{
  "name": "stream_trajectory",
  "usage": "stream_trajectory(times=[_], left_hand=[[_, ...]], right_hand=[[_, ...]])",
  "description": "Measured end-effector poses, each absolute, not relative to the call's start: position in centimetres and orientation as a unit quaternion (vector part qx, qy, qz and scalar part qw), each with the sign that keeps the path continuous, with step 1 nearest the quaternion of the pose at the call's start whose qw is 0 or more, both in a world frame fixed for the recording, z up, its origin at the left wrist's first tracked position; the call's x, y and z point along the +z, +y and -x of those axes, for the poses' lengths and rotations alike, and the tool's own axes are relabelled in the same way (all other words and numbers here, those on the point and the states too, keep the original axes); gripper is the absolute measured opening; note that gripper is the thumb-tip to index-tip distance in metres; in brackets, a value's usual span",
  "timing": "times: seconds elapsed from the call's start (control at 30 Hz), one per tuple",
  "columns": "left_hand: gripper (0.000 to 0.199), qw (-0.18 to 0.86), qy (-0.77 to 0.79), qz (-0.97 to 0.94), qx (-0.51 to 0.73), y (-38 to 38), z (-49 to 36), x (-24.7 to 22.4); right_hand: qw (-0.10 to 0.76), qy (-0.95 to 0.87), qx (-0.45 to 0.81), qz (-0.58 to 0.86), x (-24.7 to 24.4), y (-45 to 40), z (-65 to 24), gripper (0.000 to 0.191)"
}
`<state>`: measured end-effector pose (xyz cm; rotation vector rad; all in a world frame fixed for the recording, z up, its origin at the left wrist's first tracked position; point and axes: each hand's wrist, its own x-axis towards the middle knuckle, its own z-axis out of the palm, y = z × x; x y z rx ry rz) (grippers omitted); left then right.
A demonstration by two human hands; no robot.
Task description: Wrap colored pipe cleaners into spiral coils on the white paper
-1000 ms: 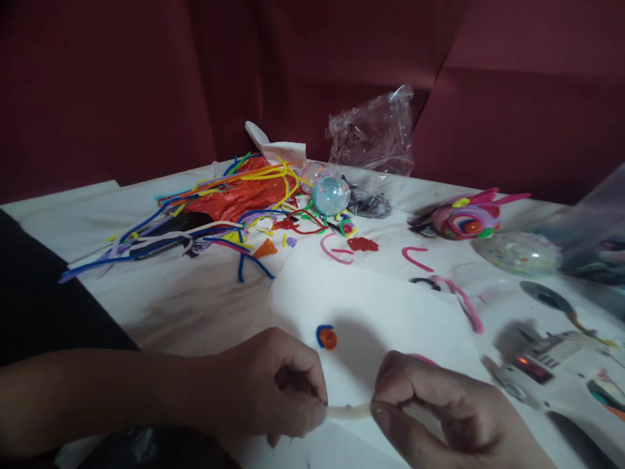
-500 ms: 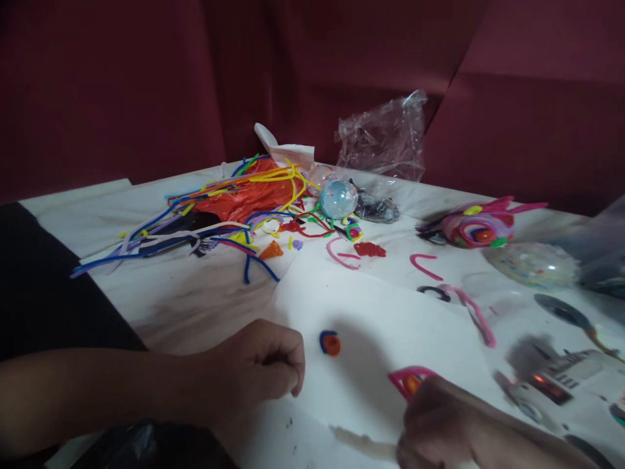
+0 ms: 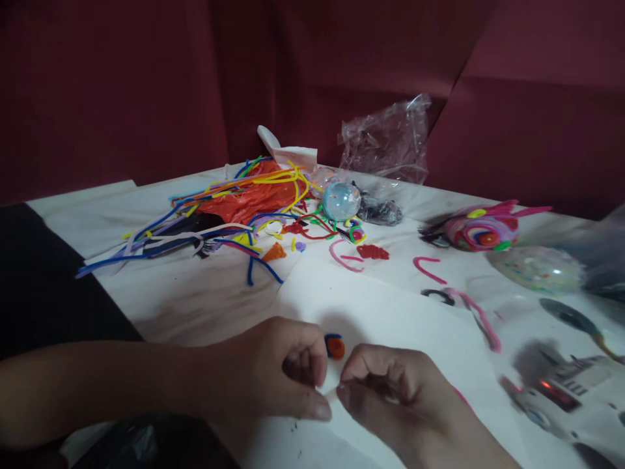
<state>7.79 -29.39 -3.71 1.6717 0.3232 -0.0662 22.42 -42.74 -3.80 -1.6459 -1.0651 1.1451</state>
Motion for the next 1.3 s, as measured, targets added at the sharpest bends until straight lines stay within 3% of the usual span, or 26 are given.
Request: stream_trajectory(times=[0.2, 0.4, 0.57, 0.67, 0.83, 0.97, 1.3], left_hand=[[0.006, 0.626, 0.132, -0.768, -0.004, -28.4, -8.9, -3.0], [0.008, 0.704, 0.147, -0.694, -0.042, -26.1, -10.8, -2.2], [0.015, 0.745, 0.172, -0.643, -0.045, -25.7, -10.9, -2.6], [0.015, 0.745, 0.177, -0.642, -0.038, -25.5, -10.9, -3.1], [0.004, 0.675, 0.178, -0.717, 0.000, -24.3, -11.4, -4.5], [0.005, 0.619, 0.169, -0.767, 0.016, -23.3, -11.6, -5.6], [0.027, 0.484, 0.099, -0.869, -0.015, -23.7, -11.1, -6.3]], right_hand=[[0.405, -0.483, 0.427, 0.649, -2.9, -40.4, -23.8, 0.056], [0.436, -0.544, 0.356, 0.622, -2.1, -38.9, -24.1, 0.060], [0.383, -0.612, 0.251, 0.645, -2.4, -38.6, -24.4, 0.060], [0.365, -0.597, 0.264, 0.664, -3.1, -38.3, -24.7, 0.067], [0.342, -0.572, 0.314, 0.676, -4.4, -37.4, -26.1, 0.070], [0.306, -0.574, 0.353, 0.673, -4.9, -36.6, -27.3, 0.061], [0.238, -0.591, 0.420, 0.646, -6.8, -35.4, -28.1, 0.043]])
